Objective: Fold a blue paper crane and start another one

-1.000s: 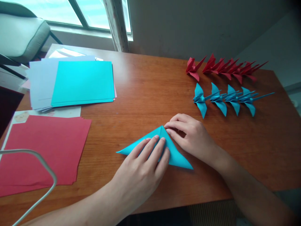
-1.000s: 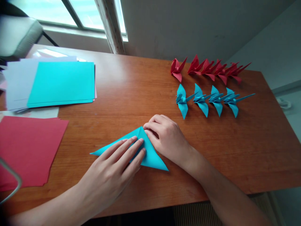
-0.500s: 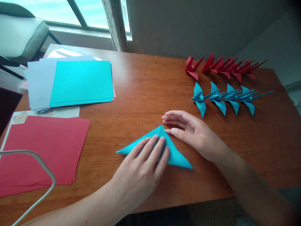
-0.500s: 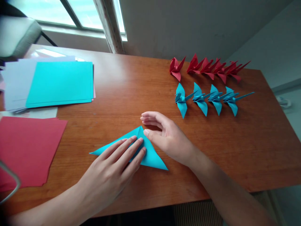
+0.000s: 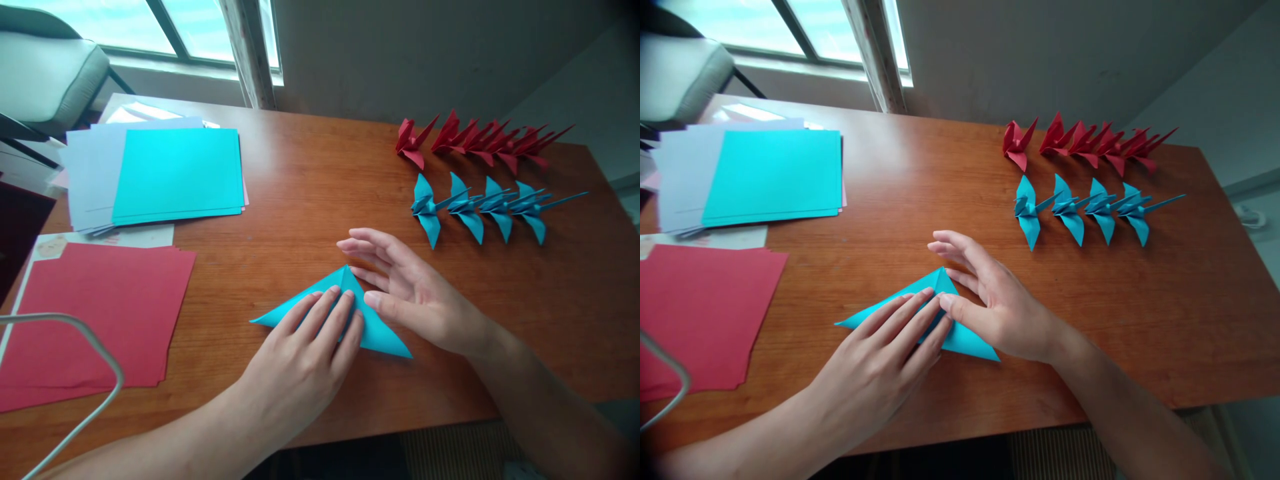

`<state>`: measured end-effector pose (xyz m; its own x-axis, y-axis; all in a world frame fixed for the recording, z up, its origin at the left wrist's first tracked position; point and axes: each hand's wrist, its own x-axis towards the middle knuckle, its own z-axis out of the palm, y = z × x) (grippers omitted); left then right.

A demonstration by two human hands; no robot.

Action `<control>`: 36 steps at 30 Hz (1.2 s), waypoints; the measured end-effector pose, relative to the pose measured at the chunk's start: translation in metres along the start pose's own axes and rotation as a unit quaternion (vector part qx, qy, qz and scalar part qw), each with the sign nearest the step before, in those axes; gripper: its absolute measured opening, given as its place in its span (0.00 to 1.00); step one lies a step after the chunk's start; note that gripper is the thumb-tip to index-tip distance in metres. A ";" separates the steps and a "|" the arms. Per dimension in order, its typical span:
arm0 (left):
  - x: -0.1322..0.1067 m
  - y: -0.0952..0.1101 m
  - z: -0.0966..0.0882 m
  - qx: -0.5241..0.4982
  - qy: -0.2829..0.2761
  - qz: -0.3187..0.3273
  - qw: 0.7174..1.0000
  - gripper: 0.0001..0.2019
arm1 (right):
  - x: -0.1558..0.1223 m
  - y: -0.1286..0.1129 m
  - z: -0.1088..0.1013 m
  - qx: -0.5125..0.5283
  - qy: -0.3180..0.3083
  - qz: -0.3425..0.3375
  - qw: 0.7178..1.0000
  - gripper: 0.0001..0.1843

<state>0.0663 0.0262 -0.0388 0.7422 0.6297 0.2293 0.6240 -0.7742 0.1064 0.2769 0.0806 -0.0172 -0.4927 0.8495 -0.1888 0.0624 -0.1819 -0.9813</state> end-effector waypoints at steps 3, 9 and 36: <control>0.000 0.000 0.002 -0.002 0.005 -0.003 1.000 0.19 | 0.001 0.001 0.000 -0.002 0.006 0.001 1.000 0.33; -0.001 0.000 0.004 -0.007 0.006 -0.005 1.000 0.18 | 0.007 0.009 0.003 -0.044 0.060 -0.003 0.997 0.28; 0.001 0.001 -0.002 -0.013 -0.001 0.004 1.000 0.19 | 0.019 0.014 0.005 -0.402 0.124 -0.039 0.906 0.05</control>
<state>0.0675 0.0259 -0.0366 0.7477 0.6237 0.2278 0.6117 -0.7805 0.1290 0.2641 0.0922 -0.0341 -0.3192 0.9474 -0.0213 0.6975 0.2197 -0.6821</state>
